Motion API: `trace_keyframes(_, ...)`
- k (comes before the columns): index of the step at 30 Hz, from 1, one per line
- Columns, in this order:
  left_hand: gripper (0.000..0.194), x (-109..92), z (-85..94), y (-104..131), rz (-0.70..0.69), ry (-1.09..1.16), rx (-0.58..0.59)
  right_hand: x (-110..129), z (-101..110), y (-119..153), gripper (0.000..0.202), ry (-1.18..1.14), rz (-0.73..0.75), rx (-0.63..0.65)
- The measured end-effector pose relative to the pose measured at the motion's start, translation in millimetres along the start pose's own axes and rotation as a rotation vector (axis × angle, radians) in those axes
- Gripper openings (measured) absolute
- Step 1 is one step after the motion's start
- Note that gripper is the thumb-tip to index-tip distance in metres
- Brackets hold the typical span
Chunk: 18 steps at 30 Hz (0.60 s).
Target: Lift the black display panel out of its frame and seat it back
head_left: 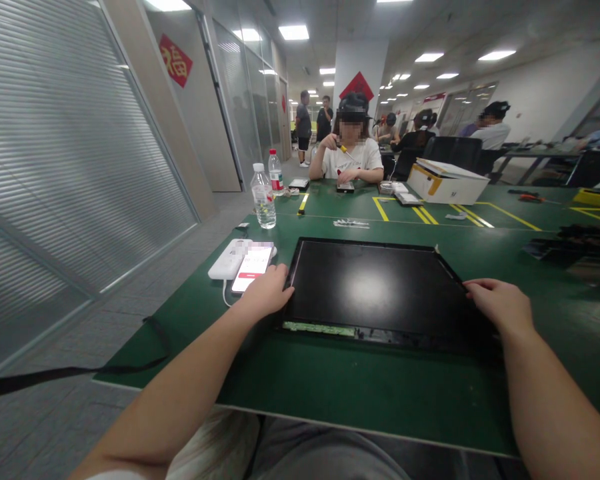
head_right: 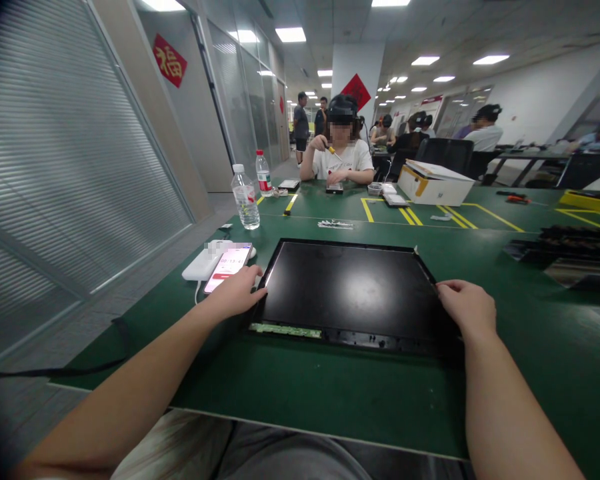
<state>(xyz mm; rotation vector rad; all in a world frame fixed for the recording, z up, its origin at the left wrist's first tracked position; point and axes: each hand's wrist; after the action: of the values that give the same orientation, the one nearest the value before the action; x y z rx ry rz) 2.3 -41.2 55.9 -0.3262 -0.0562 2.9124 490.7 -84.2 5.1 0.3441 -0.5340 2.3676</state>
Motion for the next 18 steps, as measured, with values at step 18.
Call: trace_keyframes(18,0.017,-2.0,5.6,-3.1,0.013,-0.061,0.080,2.2,-3.8,-6.3,0.050,0.051,-0.070,0.161)
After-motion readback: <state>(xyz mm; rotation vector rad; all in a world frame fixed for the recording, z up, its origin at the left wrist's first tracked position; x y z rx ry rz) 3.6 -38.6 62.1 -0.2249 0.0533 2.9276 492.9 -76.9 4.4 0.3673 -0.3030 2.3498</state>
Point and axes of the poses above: each hand's wrist, its own y-axis away from the middle knuckle, its own z-axis out of the back of the hand, x = y × z, and after that the axes turned 7 degrees about -x, right-handed
